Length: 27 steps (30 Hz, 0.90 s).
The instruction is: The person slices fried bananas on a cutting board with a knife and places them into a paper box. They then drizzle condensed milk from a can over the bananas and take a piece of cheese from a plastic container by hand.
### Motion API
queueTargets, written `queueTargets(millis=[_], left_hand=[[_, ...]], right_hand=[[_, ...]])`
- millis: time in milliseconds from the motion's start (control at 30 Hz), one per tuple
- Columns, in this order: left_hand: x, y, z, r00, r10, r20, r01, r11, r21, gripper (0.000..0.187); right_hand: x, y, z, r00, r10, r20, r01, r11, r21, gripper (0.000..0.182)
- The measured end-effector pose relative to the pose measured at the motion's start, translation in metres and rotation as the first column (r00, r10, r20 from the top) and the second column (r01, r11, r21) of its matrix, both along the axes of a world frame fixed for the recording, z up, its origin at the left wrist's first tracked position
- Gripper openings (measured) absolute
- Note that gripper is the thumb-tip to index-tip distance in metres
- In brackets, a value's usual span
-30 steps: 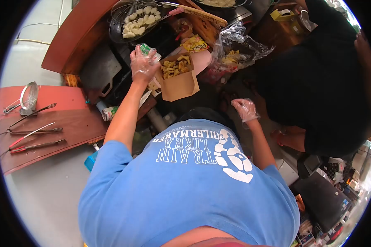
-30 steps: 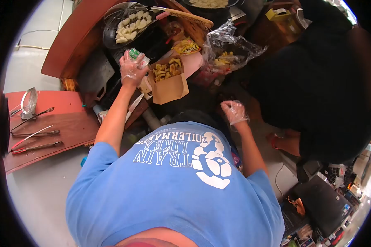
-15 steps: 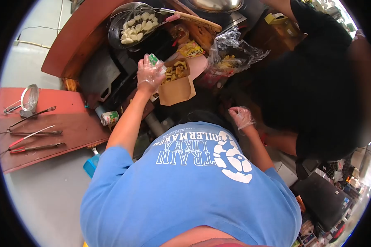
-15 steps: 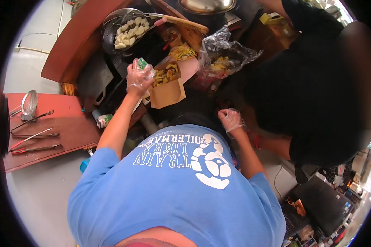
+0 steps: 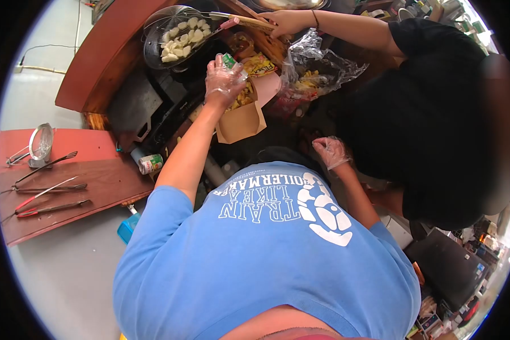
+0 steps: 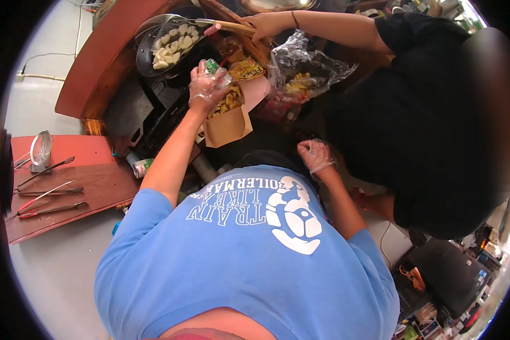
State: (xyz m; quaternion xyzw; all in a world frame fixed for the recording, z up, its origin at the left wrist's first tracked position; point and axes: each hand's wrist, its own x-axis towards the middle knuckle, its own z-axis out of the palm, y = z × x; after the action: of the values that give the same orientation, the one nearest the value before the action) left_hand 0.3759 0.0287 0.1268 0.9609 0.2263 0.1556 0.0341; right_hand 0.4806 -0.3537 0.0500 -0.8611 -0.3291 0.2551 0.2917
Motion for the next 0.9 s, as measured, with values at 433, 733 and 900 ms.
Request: queueTargets(millis=[433, 733, 900], left_hand=[[-0.063, 0.004, -0.002, 0.998, -0.060, 0.011, 0.058, 0.988, 0.140, 0.052], [-0.039, 0.021, 0.001, 0.987, -0.120, 0.105, 0.109, 0.988, 0.106, 0.050], [-0.067, 0.034, -0.015, 0.997, -0.030, 0.066, 0.020, 0.989, 0.143, 0.051]], right_hand=[[-0.007, 0.010, 0.007, 1.000, 0.031, 0.000, -0.031, 0.999, -0.009, 0.034], [-0.022, 0.035, 0.023, 0.995, 0.094, -0.032, -0.093, 0.996, 0.013, 0.033], [-0.028, 0.043, 0.017, 0.991, 0.131, 0.008, -0.131, 0.991, -0.009, 0.034]])
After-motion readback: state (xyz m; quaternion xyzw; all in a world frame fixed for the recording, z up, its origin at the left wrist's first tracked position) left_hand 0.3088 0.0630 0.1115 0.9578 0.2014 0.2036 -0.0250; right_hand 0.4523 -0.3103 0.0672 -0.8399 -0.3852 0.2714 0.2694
